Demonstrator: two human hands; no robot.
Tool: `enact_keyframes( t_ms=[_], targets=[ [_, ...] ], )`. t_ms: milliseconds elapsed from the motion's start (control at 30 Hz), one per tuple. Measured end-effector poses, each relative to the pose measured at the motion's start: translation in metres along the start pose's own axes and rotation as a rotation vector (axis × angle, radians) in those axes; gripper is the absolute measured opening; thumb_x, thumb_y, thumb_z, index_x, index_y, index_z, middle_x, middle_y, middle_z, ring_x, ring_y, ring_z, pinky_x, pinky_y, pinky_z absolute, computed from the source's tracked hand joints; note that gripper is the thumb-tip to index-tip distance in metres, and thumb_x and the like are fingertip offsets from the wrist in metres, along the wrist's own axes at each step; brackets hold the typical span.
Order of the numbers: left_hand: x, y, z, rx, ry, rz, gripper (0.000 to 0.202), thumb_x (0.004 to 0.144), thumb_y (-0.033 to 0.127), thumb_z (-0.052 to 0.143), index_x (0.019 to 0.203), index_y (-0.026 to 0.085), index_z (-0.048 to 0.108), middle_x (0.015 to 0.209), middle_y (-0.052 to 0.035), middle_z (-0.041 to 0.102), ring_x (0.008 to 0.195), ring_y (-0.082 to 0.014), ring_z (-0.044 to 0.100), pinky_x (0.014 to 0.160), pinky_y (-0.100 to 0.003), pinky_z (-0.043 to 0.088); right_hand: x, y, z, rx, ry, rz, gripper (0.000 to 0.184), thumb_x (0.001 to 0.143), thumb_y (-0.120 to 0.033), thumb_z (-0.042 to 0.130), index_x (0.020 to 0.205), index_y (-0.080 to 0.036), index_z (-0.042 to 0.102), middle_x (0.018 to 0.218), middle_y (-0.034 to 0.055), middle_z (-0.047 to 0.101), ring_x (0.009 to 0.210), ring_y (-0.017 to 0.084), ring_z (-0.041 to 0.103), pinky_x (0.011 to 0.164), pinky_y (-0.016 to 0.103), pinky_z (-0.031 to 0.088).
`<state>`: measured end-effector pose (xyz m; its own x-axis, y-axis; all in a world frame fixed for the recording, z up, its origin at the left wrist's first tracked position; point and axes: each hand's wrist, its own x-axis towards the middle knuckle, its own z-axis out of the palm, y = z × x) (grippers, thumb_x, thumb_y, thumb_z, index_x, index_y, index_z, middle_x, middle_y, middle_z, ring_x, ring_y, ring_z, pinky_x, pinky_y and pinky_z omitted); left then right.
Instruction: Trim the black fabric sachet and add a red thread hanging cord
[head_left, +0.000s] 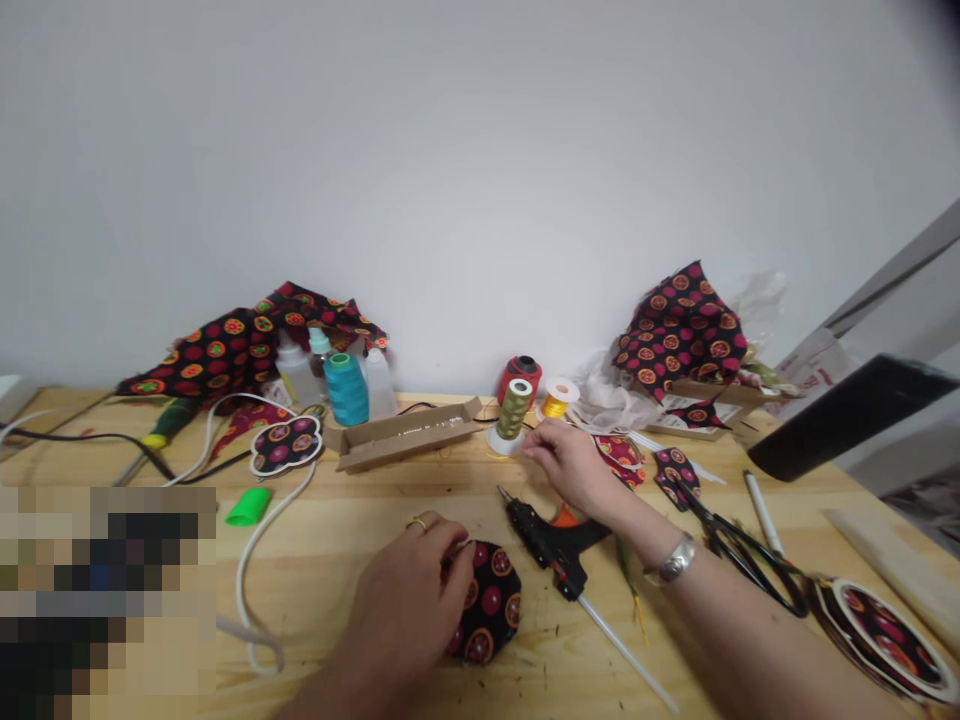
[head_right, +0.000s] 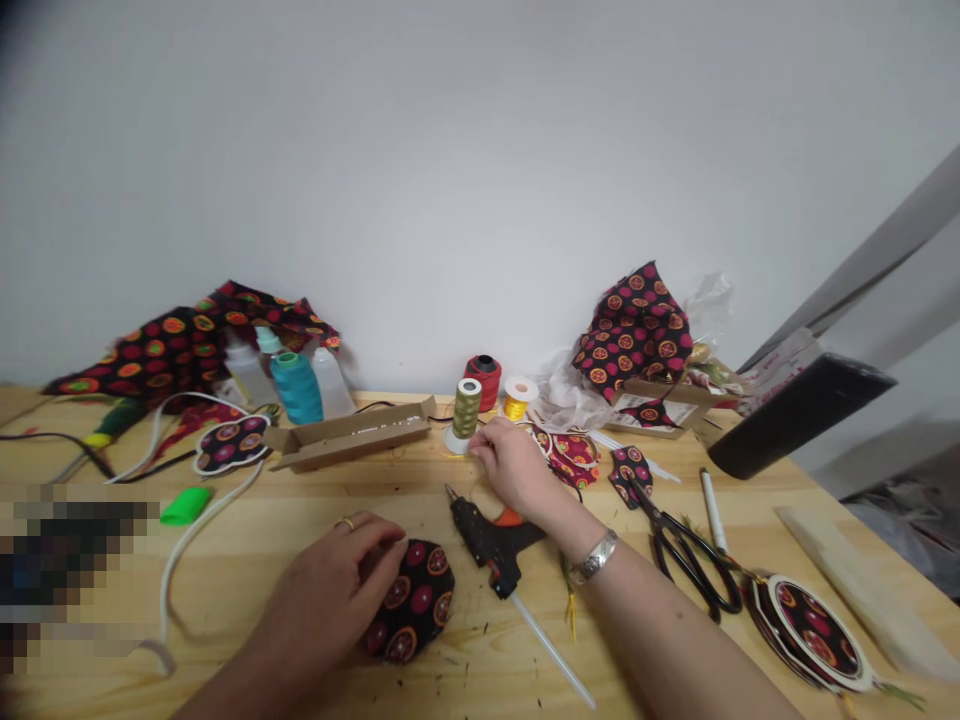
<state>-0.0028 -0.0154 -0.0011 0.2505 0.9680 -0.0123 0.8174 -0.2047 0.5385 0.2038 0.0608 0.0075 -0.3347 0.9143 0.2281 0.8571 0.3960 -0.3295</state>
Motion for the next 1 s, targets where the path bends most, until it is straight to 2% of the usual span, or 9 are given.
enact_keyframes(
  t_ms=[167,233,333,500,633,700,800,900,1000],
  targets=[
    [0.001,-0.002,0.001,0.0,-0.004,0.017,0.026,0.088,0.025,0.039,0.088,0.02,0.065,0.091,-0.0062,0.067,0.084,-0.023,0.062,0.076,-0.037,0.044,-0.008,-0.004,-0.011,-0.014,-0.015,0.105,0.015,0.082,-0.016,0.053,0.081,-0.018,0.068,0.085,0.0056,0.068,0.077,0.016,0.061,0.068,0.024,0.041],
    [0.001,-0.002,0.001,-0.008,0.002,0.021,0.027,0.088,0.024,0.038,0.09,0.02,0.064,0.092,-0.0063,0.067,0.085,-0.0231,0.061,0.077,-0.037,0.044,-0.015,0.003,-0.023,-0.053,0.014,0.206,0.017,0.081,-0.023,0.054,0.073,-0.018,0.068,0.074,0.006,0.068,0.067,0.017,0.06,0.061,0.025,0.039],
    [0.002,-0.004,0.002,-0.012,0.025,0.02,0.028,0.09,0.022,0.035,0.09,0.02,0.063,0.093,-0.0061,0.066,0.085,-0.023,0.061,0.077,-0.038,0.044,-0.025,0.026,-0.042,-0.093,0.09,0.365,0.032,0.083,-0.037,0.049,0.064,-0.017,0.066,0.059,0.005,0.064,0.054,0.017,0.055,0.052,0.025,0.034],
    [0.002,-0.005,0.004,0.014,0.042,0.002,0.027,0.091,0.024,0.033,0.077,0.02,0.057,0.081,-0.0056,0.064,0.08,-0.0237,0.06,0.071,-0.037,0.044,-0.038,0.052,-0.055,-0.089,0.182,0.461,0.024,0.08,-0.026,0.048,0.087,-0.016,0.068,0.072,0.005,0.068,0.06,0.018,0.058,0.055,0.025,0.038],
    [0.001,-0.006,0.004,-0.03,0.079,0.05,0.031,0.092,0.028,0.034,0.07,0.021,0.054,0.079,-0.0051,0.062,0.08,-0.0224,0.06,0.075,-0.037,0.043,-0.038,0.045,-0.052,-0.065,0.166,0.401,0.029,0.083,-0.034,0.048,0.069,-0.017,0.067,0.06,0.0023,0.065,0.056,0.017,0.058,0.053,0.025,0.038],
    [0.001,-0.007,0.005,-0.084,0.108,0.07,0.031,0.091,0.028,0.035,0.067,0.021,0.053,0.082,-0.0048,0.062,0.081,-0.0206,0.06,0.076,-0.036,0.043,-0.032,0.037,-0.05,-0.06,0.165,0.355,0.03,0.085,-0.034,0.047,0.069,-0.017,0.067,0.06,0.0015,0.066,0.056,0.016,0.059,0.053,0.024,0.039],
    [0.001,-0.008,0.007,-0.134,0.167,0.079,0.027,0.089,0.028,0.04,0.065,0.022,0.05,0.088,-0.0047,0.062,0.08,-0.0194,0.06,0.074,-0.034,0.044,-0.013,0.029,-0.05,-0.092,0.201,0.287,0.023,0.085,-0.022,0.047,0.089,-0.016,0.069,0.081,0.0049,0.071,0.072,0.017,0.062,0.065,0.025,0.044],
    [0.0,-0.009,0.008,-0.148,0.207,0.076,0.015,0.086,0.026,0.044,0.074,0.023,0.052,0.091,-0.004,0.063,0.072,-0.0183,0.06,0.067,-0.032,0.045,0.017,0.025,-0.054,-0.153,0.2,0.178,0.033,0.085,-0.013,0.046,0.114,-0.015,0.061,0.107,0.0087,0.067,0.092,0.019,0.059,0.082,0.027,0.042],
    [0.0,-0.009,0.007,-0.166,0.214,0.026,0.011,0.085,0.026,0.043,0.086,0.024,0.054,0.082,-0.002,0.064,0.065,-0.0184,0.06,0.062,-0.031,0.045,0.05,0.024,-0.056,-0.219,0.134,0.061,0.045,0.083,-0.011,0.049,0.127,-0.018,0.052,0.123,0.0078,0.058,0.109,0.021,0.048,0.094,0.029,0.035]
  ],
)
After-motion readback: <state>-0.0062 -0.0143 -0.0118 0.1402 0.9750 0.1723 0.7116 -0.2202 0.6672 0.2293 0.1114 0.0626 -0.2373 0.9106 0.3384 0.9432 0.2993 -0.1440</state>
